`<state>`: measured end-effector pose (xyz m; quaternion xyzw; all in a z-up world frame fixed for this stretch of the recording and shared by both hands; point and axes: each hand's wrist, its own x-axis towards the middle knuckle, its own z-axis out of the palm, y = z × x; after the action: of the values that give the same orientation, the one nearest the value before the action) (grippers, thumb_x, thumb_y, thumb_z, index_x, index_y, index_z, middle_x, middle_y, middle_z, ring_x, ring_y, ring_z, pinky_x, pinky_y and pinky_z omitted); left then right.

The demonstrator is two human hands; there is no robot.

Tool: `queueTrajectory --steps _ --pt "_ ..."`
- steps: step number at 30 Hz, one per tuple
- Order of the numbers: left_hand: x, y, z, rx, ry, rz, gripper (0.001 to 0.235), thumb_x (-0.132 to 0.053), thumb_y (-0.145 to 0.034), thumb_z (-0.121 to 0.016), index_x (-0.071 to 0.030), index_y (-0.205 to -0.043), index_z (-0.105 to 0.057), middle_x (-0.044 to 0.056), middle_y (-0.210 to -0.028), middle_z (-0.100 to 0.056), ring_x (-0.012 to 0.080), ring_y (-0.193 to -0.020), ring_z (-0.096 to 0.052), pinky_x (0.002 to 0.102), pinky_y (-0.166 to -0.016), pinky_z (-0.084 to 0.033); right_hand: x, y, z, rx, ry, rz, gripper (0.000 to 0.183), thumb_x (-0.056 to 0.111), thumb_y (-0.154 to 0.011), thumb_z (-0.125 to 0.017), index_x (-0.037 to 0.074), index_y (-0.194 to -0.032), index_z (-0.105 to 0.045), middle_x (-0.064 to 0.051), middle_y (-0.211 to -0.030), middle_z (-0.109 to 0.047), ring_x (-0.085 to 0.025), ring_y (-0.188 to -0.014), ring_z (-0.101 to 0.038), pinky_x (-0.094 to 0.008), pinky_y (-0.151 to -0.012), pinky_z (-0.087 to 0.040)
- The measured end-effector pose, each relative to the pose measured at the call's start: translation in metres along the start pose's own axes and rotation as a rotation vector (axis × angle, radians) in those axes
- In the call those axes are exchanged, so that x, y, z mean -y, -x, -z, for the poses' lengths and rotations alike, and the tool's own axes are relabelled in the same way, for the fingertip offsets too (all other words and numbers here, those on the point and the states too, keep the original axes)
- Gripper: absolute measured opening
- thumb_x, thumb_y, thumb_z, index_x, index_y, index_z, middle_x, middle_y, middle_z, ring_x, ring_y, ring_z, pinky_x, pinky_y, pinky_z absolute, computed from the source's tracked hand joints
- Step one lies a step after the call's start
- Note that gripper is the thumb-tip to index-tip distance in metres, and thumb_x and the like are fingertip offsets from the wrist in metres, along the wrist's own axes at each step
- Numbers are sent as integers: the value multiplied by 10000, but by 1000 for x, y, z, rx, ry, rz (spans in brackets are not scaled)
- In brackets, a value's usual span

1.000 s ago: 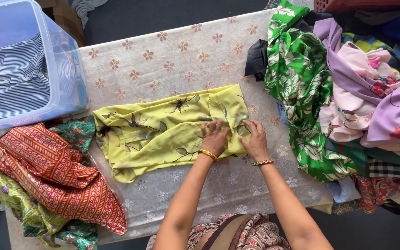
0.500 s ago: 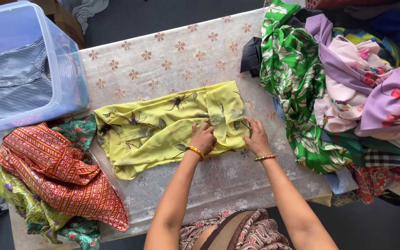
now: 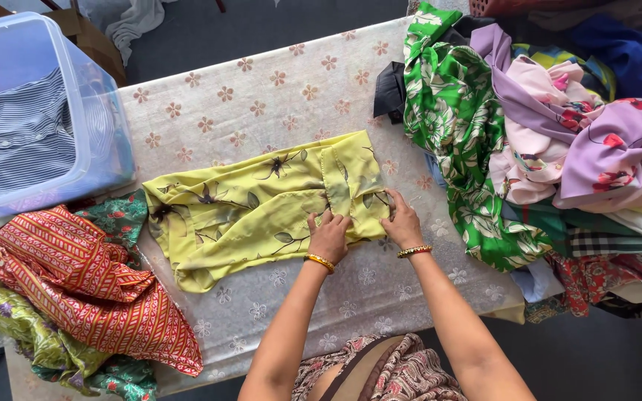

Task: Folding various pieces of clothing and placing them into a plastic storage container.

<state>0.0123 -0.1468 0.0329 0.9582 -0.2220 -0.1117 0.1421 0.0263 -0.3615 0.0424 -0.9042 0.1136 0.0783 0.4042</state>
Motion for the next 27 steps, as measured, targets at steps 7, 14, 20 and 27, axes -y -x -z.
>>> queueTrajectory --steps 7,14,20,27 --pt "-3 4 10 -151 120 117 219 -87 -769 -668 -242 -912 -727 8 -1063 -623 221 -1179 -544 507 -1067 -305 0 7 1 -112 46 -120 577 63 -815 -632 179 -1379 -596 -98 -1010 -751 -256 -883 -722 -398 -837 -563" --pt "-4 -22 10 -381 680 374 357 -38 -835 -593 -146 -1167 -665 81 -1134 -600 292 -1028 -614 396 -914 -501 4 14 -21 -193 227 315 590 132 -864 -656 151 -1441 -533 -82 -1441 -573 -247 -1411 -491 -414 -1244 -386" --pt "10 -70 2 -614 554 168 355 -34 -848 -621 -88 -1198 -657 125 -1245 -600 343 -1185 -567 429 -1035 -452 20 5 -44 108 611 539 816 551 -905 -575 212 -1592 -293 -42 -1695 -167 -240 -1567 -78 -665 -1184 -28" --pt "31 -150 11 -483 388 216 373 -194 -866 -691 -154 -1237 -664 63 -1267 -609 313 -1187 -529 468 -1008 -435 5 13 -41 -44 602 401 799 613 -920 -512 250 -1598 -292 -23 -1701 -154 -243 -1569 -93 -676 -1180 -40"
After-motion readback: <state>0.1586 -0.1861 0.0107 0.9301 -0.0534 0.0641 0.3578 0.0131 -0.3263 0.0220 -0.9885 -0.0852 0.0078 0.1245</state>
